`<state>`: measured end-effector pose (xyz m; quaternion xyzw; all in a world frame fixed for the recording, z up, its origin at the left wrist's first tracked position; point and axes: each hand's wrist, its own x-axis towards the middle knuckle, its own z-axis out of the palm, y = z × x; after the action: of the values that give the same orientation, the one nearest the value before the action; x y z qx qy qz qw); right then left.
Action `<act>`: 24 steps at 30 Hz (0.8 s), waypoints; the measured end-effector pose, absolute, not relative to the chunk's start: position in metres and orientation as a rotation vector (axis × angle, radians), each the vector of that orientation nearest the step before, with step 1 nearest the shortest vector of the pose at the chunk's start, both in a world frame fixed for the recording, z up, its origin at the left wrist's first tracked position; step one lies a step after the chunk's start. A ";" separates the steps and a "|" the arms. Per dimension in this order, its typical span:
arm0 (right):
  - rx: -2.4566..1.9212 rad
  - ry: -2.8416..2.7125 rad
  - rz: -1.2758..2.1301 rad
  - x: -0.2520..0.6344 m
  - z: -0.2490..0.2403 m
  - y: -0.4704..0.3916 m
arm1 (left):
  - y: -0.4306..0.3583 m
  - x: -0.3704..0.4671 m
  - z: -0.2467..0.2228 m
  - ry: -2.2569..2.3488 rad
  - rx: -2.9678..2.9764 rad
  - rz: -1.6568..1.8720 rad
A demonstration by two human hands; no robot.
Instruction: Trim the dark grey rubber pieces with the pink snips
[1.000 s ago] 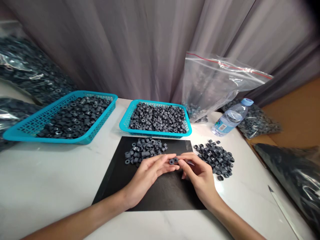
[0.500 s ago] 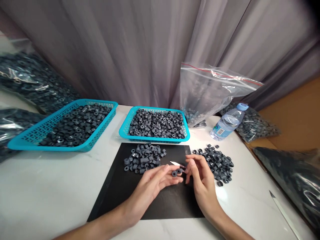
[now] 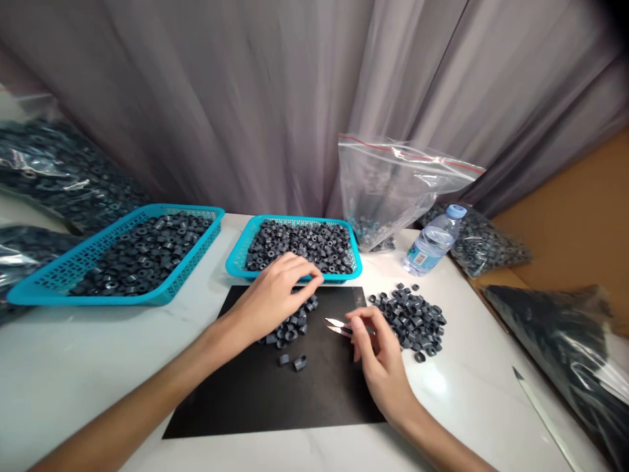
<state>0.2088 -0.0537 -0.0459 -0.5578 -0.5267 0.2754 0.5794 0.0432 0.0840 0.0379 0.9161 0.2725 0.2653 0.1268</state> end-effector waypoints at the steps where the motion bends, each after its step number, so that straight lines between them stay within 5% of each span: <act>1: -1.298 -1.331 0.619 0.208 -0.044 -0.055 | 0.080 0.039 0.034 0.778 2.717 0.704; 9: -1.115 -2.292 0.315 0.198 -0.037 -0.065 | 0.073 0.036 0.003 0.772 2.912 0.528; 24: -1.216 -2.038 0.415 0.203 -0.046 -0.061 | 0.067 0.045 0.011 0.738 2.790 0.498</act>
<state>0.2027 -0.0606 -0.0458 -0.4713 -0.7898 0.1610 0.3580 0.0446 0.0674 0.0113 0.9473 0.2506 0.1691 0.1060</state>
